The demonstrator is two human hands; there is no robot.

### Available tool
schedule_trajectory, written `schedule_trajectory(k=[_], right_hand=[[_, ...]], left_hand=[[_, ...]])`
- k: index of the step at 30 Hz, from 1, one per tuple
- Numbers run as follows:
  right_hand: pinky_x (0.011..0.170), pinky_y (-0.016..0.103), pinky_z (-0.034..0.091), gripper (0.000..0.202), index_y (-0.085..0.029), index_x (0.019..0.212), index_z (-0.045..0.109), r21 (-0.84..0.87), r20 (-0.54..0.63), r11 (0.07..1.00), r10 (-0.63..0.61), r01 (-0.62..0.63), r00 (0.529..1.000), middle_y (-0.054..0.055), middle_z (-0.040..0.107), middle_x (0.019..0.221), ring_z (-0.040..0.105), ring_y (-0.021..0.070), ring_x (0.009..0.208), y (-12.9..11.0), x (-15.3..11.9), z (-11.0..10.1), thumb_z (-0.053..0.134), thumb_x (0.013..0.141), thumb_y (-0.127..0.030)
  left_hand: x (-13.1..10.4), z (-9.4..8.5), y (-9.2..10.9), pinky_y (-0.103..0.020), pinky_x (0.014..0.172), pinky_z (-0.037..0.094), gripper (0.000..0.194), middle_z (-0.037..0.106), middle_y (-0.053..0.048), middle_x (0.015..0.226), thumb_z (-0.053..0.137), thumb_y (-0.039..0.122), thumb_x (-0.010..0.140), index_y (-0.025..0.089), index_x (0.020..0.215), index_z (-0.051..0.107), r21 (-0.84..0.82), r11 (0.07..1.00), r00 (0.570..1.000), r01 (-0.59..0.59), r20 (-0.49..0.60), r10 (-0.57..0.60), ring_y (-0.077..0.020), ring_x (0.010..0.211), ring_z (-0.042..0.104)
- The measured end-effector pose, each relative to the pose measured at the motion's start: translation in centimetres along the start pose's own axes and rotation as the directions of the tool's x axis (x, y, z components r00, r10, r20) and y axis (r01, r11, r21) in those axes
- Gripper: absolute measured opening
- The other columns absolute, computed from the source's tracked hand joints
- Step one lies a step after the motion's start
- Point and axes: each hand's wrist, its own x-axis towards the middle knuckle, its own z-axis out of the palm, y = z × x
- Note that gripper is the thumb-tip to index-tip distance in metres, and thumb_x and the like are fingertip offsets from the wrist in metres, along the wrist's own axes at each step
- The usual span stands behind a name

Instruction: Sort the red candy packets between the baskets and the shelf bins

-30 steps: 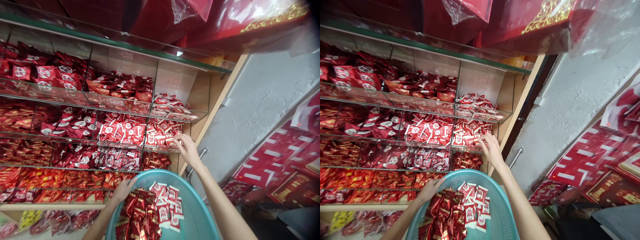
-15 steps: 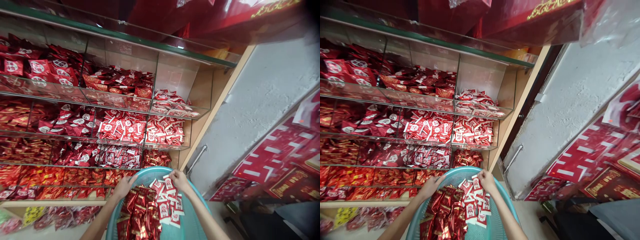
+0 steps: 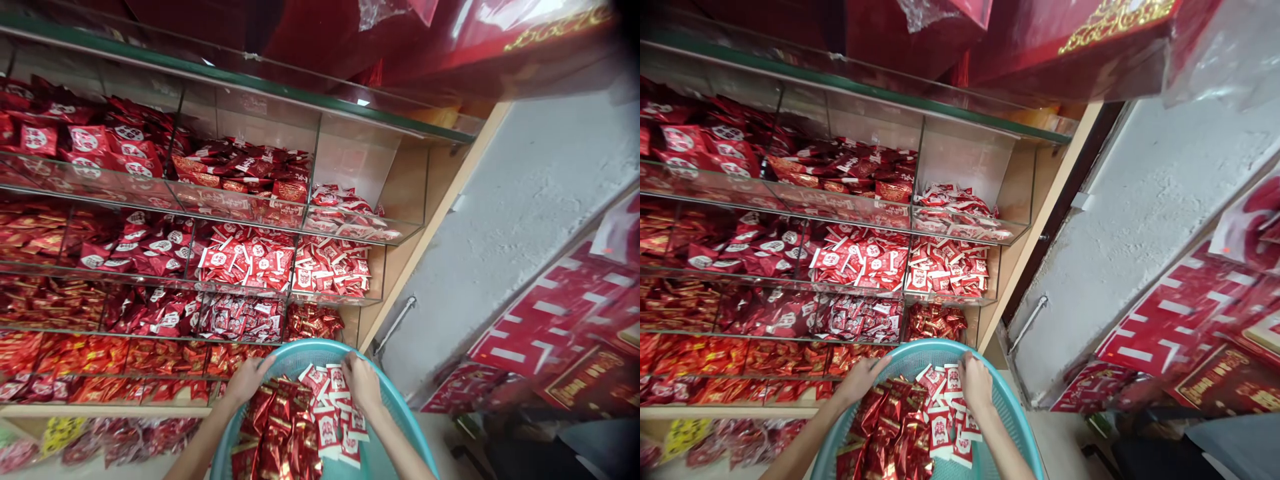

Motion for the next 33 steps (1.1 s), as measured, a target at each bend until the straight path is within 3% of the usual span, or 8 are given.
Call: schedule_trajectory(k=[3, 6, 12, 15, 17, 21, 27, 33], right_hand=[[0.056, 0.024, 0.033, 0.023, -0.021, 0.087, 0.055, -0.018, -0.039, 0.999, -0.041, 0.041, 0.998, 0.006, 0.065, 0.078, 0.061, 0.0187, 0.071, -1.2, 0.3, -2.6, 0.035, 0.087, -0.032], [0.055, 0.023, 0.034, 0.028, -0.021, 0.084, 0.056, 0.086, -0.145, 0.985, -0.137, 0.150, 0.980, 0.004, 0.065, 0.078, 0.060, 0.0164, 0.068, -3.2, 1.1, -6.4, 0.032, 0.088, -0.034], [0.069, 0.026, 0.041, 0.026, -0.020, 0.095, 0.055, 0.245, -0.452, 0.831, -0.358, 0.499, 0.817, 0.006, 0.062, 0.087, 0.058, 0.0168, 0.077, -8.2, 4.8, -13.1, 0.035, 0.088, -0.034], [0.081, 0.033, 0.040, 0.028, -0.019, 0.109, 0.051, 0.179, -0.526, 0.780, -0.439, 0.600, 0.728, 0.008, 0.058, 0.101, 0.054, 0.0202, 0.093, -10.1, 8.0, -14.9, 0.040, 0.086, -0.030], [0.087, 0.037, 0.038, 0.034, -0.019, 0.115, 0.047, 0.117, -0.519, 0.761, -0.501, 0.638, 0.693, 0.009, 0.055, 0.109, 0.049, 0.0223, 0.102, -10.9, 10.2, -15.4, 0.045, 0.083, -0.027], [0.088, 0.039, 0.037, 0.046, -0.017, 0.123, 0.041, 0.068, -0.414, 0.785, -0.540, 0.616, 0.733, 0.011, 0.055, 0.113, 0.048, 0.0237, 0.104, -11.5, 13.6, -15.7, 0.051, 0.079, -0.024], [0.082, 0.034, 0.040, 0.051, -0.018, 0.126, 0.039, 0.083, -0.334, 0.789, -0.554, 0.609, 0.762, 0.010, 0.057, 0.112, 0.052, 0.0226, 0.101, -11.4, 15.3, -15.7, 0.054, 0.076, -0.021], [0.083, 0.032, 0.041, 0.051, -0.017, 0.124, 0.041, 0.138, -0.342, 0.750, -0.577, 0.647, 0.742, 0.008, 0.059, 0.108, 0.054, 0.0209, 0.099, -11.4, 15.8, -15.7, 0.055, 0.075, -0.018]], left_hand=[[0.0, 0.0, -0.1, -0.022, 0.058, 0.035, 0.056, 0.057, 0.001, 0.056, 0.030, 0.063, 0.076, 0.017, 0.063, 0.059, -0.029, 1.000, 1.000, -0.006, 0.022, 0.007, -0.0142, 0.056, 0.049], [0.0, 0.1, -0.2, -0.023, 0.058, 0.035, 0.056, 0.058, 0.001, 0.057, 0.029, 0.063, 0.076, 0.017, 0.065, 0.060, -0.041, 0.999, 0.999, -0.009, 0.031, 0.010, -0.0143, 0.057, 0.049], [0.0, 0.4, -0.4, -0.023, 0.057, 0.034, 0.057, 0.057, 0.001, 0.057, 0.029, 0.064, 0.075, 0.017, 0.064, 0.058, -0.050, 0.999, 1.000, 0.013, 0.020, -0.012, -0.0145, 0.056, 0.050], [-0.1, 0.4, -0.3, -0.023, 0.056, 0.033, 0.058, 0.055, 0.000, 0.056, 0.028, 0.065, 0.075, 0.017, 0.063, 0.057, -0.037, 0.999, 1.000, 0.019, 0.007, -0.019, -0.0146, 0.055, 0.049], [-0.1, 0.3, -0.2, -0.023, 0.056, 0.033, 0.058, 0.055, 0.000, 0.055, 0.028, 0.066, 0.075, 0.017, 0.062, 0.057, -0.029, 0.999, 1.000, 0.021, -0.001, -0.021, -0.0147, 0.055, 0.049], [-0.2, 0.2, 0.0, -0.024, 0.056, 0.032, 0.058, 0.053, 0.001, 0.054, 0.028, 0.066, 0.074, 0.017, 0.060, 0.055, -0.016, 0.999, 0.999, 0.037, -0.022, -0.037, -0.0146, 0.055, 0.048], [-0.5, -0.1, 0.5, -0.024, 0.055, 0.031, 0.057, 0.049, 0.002, 0.052, 0.028, 0.066, 0.074, 0.018, 0.060, 0.053, -0.022, 0.998, 0.999, 0.053, -0.007, -0.053, -0.0139, 0.053, 0.046], [-0.5, -0.2, 0.6, -0.023, 0.055, 0.031, 0.058, 0.051, 0.001, 0.053, 0.027, 0.066, 0.074, 0.017, 0.059, 0.054, -0.023, 0.999, 0.999, 0.035, -0.006, -0.035, -0.0135, 0.053, 0.046]])
